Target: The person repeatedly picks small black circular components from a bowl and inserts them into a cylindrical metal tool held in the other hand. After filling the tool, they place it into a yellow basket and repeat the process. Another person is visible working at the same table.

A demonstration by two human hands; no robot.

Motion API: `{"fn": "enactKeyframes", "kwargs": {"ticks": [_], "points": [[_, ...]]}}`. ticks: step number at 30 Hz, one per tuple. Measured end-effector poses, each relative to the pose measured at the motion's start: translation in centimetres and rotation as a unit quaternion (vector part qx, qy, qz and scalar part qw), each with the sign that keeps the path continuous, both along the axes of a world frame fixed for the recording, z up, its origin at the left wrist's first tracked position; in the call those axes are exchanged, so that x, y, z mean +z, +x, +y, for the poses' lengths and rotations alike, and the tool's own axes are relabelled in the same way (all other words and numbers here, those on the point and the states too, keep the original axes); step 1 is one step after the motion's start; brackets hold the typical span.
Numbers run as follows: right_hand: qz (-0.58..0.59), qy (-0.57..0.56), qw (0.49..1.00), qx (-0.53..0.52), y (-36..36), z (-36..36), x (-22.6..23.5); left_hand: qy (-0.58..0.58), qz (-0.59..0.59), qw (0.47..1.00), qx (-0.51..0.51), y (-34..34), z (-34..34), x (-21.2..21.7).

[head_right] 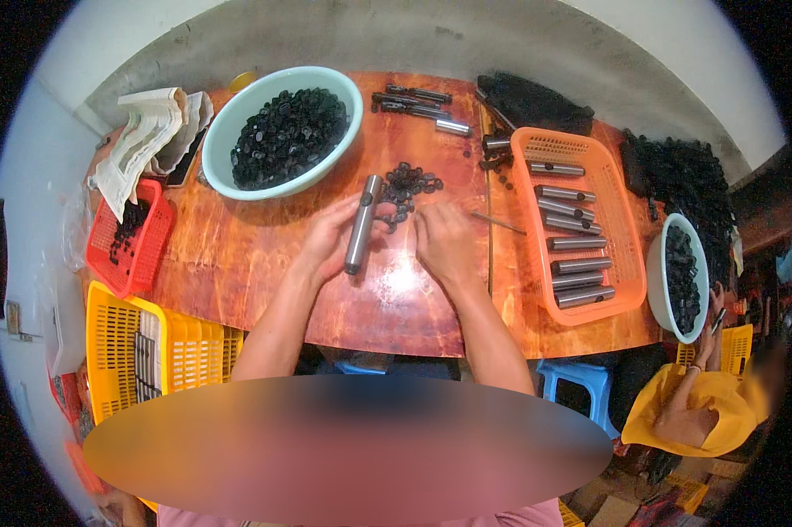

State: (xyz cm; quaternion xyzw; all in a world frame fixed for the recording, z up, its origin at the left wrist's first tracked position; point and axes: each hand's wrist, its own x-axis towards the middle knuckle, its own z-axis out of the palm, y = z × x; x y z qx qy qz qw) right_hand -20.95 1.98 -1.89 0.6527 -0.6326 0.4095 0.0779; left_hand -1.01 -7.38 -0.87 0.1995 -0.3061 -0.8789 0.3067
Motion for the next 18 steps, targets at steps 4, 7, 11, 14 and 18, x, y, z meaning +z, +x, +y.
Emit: {"fn": "enactKeyframes", "kwargs": {"ticks": [4, 7, 11, 14, 18], "points": [[-0.025, -0.006, 1.0, -0.003, 0.2, 0.0, 0.2, -0.004, -0.025, 1.0, 0.001, 0.1, 0.1, 0.4], [-0.047, -0.007, 0.999, -0.001, 0.1, 0.0, 0.2, -0.004, -0.02, 1.0, -0.003, 0.2, 0.0, 0.4], [-0.081, 0.005, 0.997, -0.004, 0.3, 0.3, 0.5, -0.011, 0.001, 1.0, -0.013, 0.4, -0.2, -0.2], [-0.195, 0.059, 0.979, 0.0, 1.7, 1.4, 1.5, -0.021, 0.02, 0.999, -0.03, 0.6, 0.1, -0.2], [-0.5, 0.125, 0.853, 0.078, 4.2, 1.0, 3.5, -0.032, 0.036, 0.999, -0.023, 0.2, 0.3, -0.7]]}}
